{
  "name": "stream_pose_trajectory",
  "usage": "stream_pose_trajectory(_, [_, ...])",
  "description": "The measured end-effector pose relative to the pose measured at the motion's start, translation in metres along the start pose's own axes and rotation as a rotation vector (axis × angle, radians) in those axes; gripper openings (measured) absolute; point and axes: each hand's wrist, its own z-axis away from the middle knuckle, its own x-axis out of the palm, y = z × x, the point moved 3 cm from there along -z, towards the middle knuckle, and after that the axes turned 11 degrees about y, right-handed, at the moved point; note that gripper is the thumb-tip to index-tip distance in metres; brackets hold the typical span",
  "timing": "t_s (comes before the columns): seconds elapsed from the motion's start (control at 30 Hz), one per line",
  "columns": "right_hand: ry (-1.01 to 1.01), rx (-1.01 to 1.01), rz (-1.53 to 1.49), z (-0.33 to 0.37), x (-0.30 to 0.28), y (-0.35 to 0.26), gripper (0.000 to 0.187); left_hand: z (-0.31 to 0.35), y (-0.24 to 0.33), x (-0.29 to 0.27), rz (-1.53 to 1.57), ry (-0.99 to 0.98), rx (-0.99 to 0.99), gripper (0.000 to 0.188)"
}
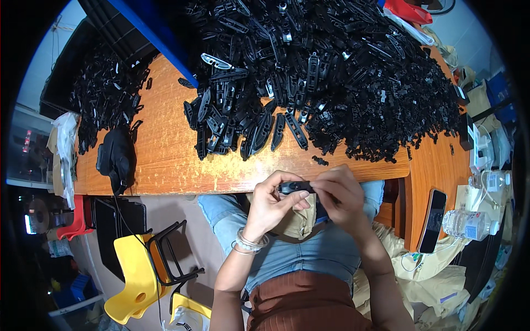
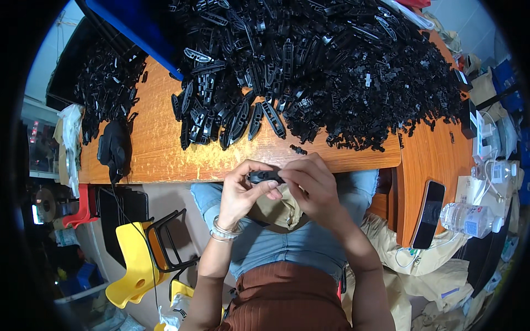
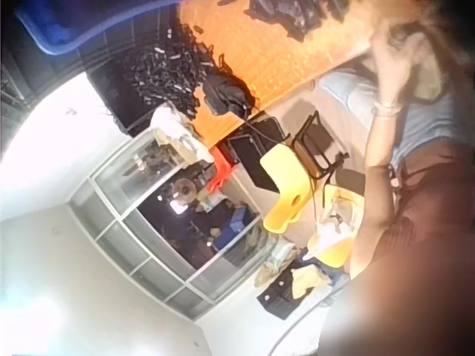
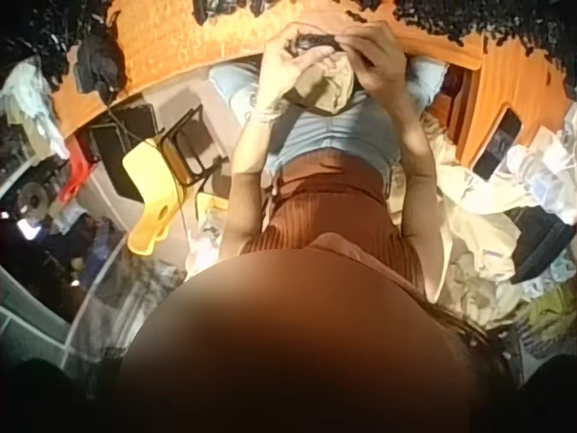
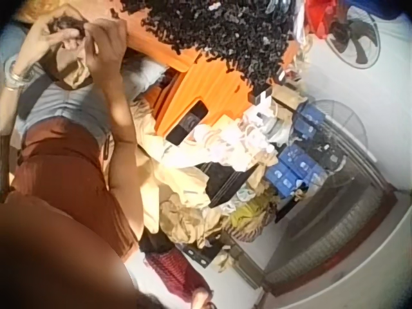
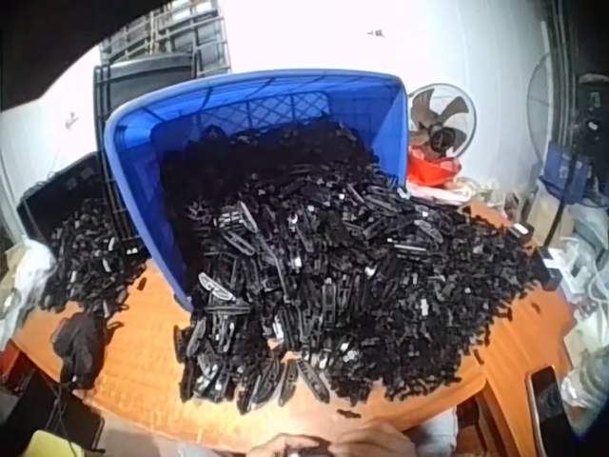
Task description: Inspecting small black plastic components for defects and sorting them on a wooden workbench.
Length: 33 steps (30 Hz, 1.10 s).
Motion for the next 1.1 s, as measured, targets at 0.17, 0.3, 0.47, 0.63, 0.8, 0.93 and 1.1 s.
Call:
stream_pose_trajectory(0.17, [0.023,-0.020,0.021,0.006,0.002,-0.003,0.021,0.003,0.002,-0.002,-0.005,-0.003,0.002,0.021])
stream_pose_trajectory(0.3, [0.035,0.031,0.010,0.008,0.005,-0.003,0.022,0.005,-0.001,-0.001,-0.003,-0.021,-0.013,0.023])
stream_pose_trajectory(0.47, [-0.042,-0.055,0.046,0.009,0.004,-0.007,0.021,0.007,-0.003,-0.005,-0.008,0.024,0.013,0.020])
stream_pose_trajectory(0.63, [-0.237,0.903,-0.346,0.037,0.010,0.016,0.032,0.011,0.000,-0.009,-0.168,-0.031,0.124,0.019])
stream_pose_trajectory(0.8, [-0.440,0.773,-0.345,0.050,0.012,0.018,0.033,-0.002,0.004,-0.019,-0.413,0.113,0.200,0.018])
stream_pose_trajectory(0.93, [-0.404,0.569,-0.163,0.040,0.019,0.014,0.027,-0.037,0.016,-0.016,-0.966,0.415,0.742,0.022])
stream_pose_trajectory(1.1, [0.015,0.104,0.492,0.007,0.029,0.033,0.011,-0.067,0.010,-0.003,-1.289,0.496,0.799,0.027])
